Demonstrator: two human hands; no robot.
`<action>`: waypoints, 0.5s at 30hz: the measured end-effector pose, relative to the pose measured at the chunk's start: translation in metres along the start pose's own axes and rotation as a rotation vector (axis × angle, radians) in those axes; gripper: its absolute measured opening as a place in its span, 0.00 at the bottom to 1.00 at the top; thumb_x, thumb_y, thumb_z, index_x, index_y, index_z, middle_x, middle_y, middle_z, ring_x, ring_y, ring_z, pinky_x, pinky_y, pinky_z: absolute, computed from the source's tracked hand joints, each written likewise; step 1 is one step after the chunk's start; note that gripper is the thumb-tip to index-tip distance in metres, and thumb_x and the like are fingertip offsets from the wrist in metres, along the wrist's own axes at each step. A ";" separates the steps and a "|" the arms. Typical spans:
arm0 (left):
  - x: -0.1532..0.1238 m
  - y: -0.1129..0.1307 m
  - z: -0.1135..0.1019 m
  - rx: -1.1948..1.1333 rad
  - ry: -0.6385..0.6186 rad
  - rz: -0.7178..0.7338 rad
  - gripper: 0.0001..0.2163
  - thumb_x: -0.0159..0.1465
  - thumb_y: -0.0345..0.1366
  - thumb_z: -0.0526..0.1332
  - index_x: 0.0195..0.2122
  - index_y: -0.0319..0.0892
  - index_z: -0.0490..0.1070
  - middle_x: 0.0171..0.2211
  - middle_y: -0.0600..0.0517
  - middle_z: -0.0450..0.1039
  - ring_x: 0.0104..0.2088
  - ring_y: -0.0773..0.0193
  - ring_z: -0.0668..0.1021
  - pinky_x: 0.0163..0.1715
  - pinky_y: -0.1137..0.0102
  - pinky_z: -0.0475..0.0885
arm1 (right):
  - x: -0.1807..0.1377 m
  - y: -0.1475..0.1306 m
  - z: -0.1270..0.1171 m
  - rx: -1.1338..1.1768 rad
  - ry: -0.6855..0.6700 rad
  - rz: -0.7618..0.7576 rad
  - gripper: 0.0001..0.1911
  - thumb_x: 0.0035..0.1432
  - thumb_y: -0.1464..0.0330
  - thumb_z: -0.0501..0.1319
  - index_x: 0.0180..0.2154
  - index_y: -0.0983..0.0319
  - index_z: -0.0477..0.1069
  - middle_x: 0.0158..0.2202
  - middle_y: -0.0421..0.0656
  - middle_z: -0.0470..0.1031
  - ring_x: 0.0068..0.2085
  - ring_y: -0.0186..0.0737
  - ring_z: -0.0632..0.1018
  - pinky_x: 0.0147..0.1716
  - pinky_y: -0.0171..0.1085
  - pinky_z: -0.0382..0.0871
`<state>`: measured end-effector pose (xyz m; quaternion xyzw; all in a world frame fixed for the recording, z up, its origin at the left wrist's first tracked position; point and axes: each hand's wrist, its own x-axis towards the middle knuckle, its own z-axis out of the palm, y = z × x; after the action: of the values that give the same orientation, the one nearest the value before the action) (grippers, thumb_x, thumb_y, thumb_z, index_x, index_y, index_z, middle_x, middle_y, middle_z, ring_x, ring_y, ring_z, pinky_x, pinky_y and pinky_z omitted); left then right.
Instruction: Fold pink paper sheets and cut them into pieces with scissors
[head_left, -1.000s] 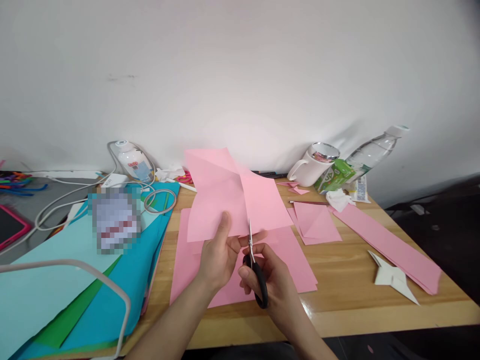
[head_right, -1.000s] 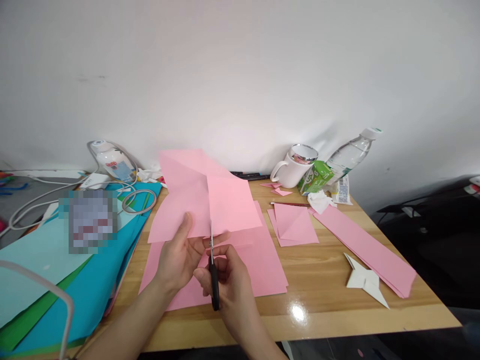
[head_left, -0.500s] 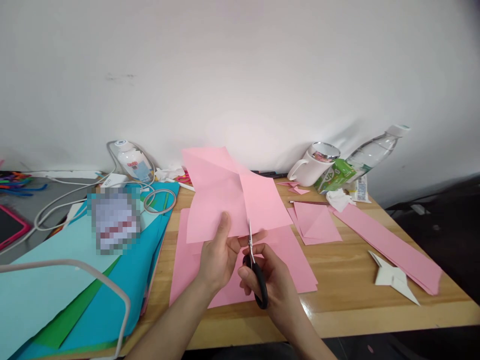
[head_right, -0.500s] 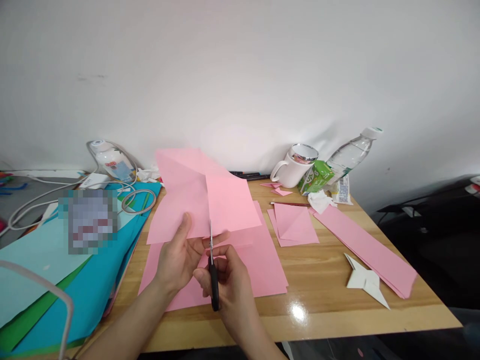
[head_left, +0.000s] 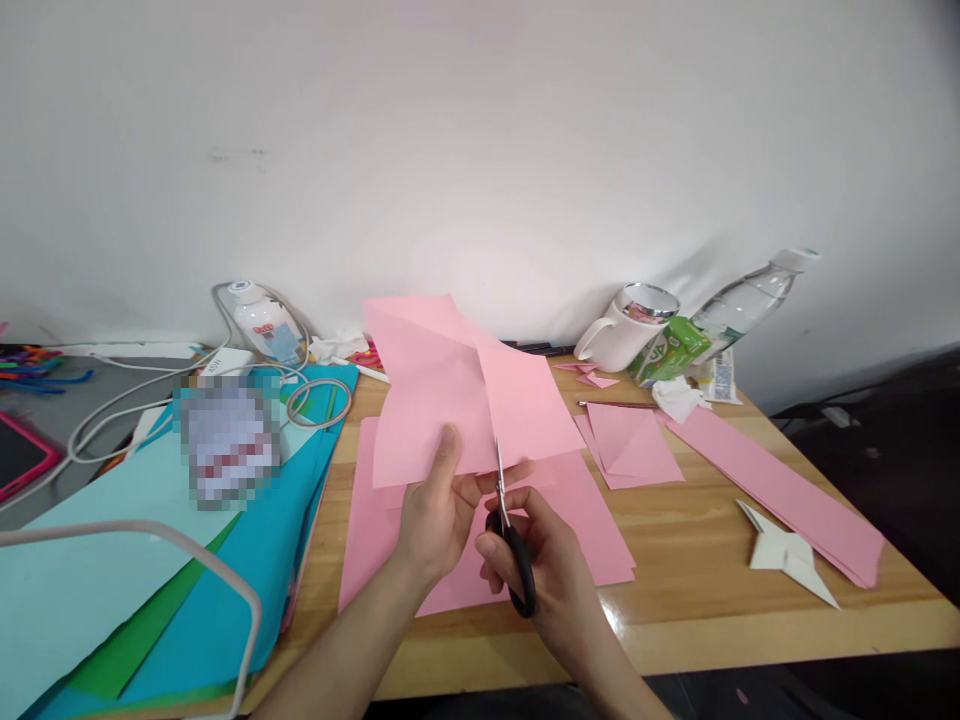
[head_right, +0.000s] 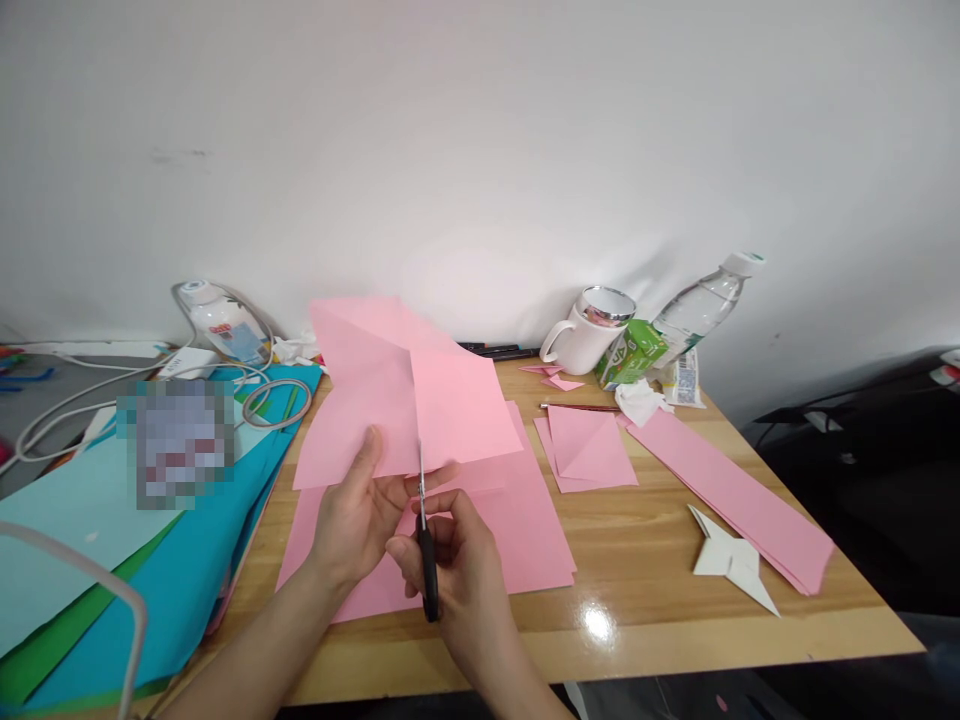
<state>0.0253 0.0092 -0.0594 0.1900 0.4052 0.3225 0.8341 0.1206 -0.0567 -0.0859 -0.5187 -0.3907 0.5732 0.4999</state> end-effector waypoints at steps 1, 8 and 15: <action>0.000 0.000 0.000 0.003 -0.004 -0.003 0.35 0.64 0.54 0.40 0.52 0.24 0.66 0.29 0.35 0.78 0.10 0.58 0.71 0.04 0.67 0.60 | 0.000 -0.001 0.001 0.005 -0.002 0.004 0.20 0.49 0.55 0.64 0.36 0.59 0.60 0.18 0.31 0.62 0.19 0.30 0.66 0.19 0.30 0.58; 0.003 -0.007 -0.005 0.015 -0.102 0.093 0.34 0.62 0.55 0.45 0.51 0.26 0.69 0.24 0.40 0.78 0.09 0.66 0.67 0.06 0.71 0.55 | 0.002 -0.006 0.002 0.076 0.016 -0.035 0.23 0.46 0.56 0.67 0.35 0.59 0.56 0.23 0.34 0.66 0.24 0.30 0.67 0.24 0.31 0.59; 0.003 -0.009 -0.005 0.041 -0.112 0.094 0.36 0.61 0.57 0.45 0.50 0.25 0.69 0.21 0.42 0.77 0.10 0.66 0.68 0.08 0.71 0.55 | 0.003 -0.003 0.000 0.068 -0.008 -0.040 0.22 0.48 0.57 0.66 0.34 0.59 0.56 0.23 0.34 0.65 0.24 0.30 0.66 0.24 0.31 0.58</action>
<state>0.0266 0.0053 -0.0695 0.2435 0.3551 0.3417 0.8354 0.1215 -0.0529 -0.0842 -0.4914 -0.3830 0.5781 0.5270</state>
